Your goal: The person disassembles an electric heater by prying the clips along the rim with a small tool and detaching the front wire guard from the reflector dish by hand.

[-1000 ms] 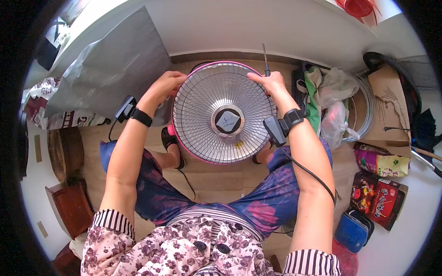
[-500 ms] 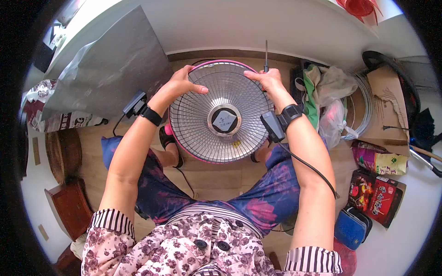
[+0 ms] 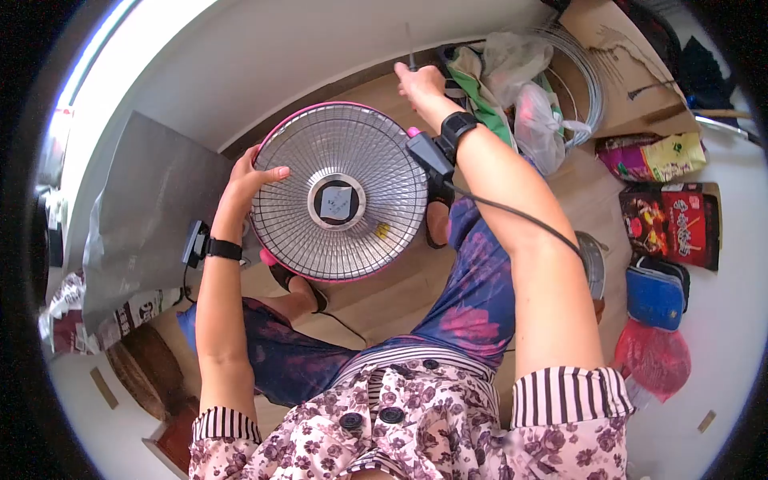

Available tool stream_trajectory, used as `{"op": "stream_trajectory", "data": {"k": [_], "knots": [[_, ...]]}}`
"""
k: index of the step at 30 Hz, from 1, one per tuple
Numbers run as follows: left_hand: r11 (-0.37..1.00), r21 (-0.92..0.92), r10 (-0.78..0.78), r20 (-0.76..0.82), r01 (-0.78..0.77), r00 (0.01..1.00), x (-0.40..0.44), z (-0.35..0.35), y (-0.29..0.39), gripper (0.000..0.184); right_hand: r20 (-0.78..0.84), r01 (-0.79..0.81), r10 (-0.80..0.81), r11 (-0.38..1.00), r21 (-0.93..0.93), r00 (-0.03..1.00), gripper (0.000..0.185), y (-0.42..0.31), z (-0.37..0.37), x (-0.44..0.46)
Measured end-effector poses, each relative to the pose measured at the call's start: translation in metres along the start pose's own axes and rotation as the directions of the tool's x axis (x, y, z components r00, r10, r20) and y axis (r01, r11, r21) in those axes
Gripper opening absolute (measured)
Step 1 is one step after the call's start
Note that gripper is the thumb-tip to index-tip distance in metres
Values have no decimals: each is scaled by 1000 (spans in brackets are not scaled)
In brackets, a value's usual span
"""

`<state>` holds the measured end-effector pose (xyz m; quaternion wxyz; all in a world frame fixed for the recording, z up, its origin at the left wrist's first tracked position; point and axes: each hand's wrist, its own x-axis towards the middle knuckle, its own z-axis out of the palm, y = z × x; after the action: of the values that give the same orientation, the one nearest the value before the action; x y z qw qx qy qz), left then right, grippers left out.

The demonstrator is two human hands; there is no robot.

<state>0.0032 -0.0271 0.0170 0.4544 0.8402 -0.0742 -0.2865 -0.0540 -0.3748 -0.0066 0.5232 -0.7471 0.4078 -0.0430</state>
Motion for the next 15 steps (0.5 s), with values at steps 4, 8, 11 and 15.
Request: {"op": "stream_trajectory", "data": {"k": [4, 8, 11, 15], "knots": [[1000, -2, 21, -17, -22, 1000, 2, 1, -4, 92, -61, -191, 186, 977, -93, 981, 38, 24, -19, -9], [997, -60, 53, 26, -51, 998, 7, -2, -12, 91, -64, -78, 72, 992, -95, 995, 36, 65, -13, -21], [996, -85, -4, 40, 7, 999, 8, -1, -12, 90, 31, -214, 214, 977, -25, 976, 43, 60, -20, -61], [991, -129, -13, 53, 20, 999, 11, -1, -17, 90, -18, -220, 221, 975, 11, 975, 59, 80, -20, -81]]}}
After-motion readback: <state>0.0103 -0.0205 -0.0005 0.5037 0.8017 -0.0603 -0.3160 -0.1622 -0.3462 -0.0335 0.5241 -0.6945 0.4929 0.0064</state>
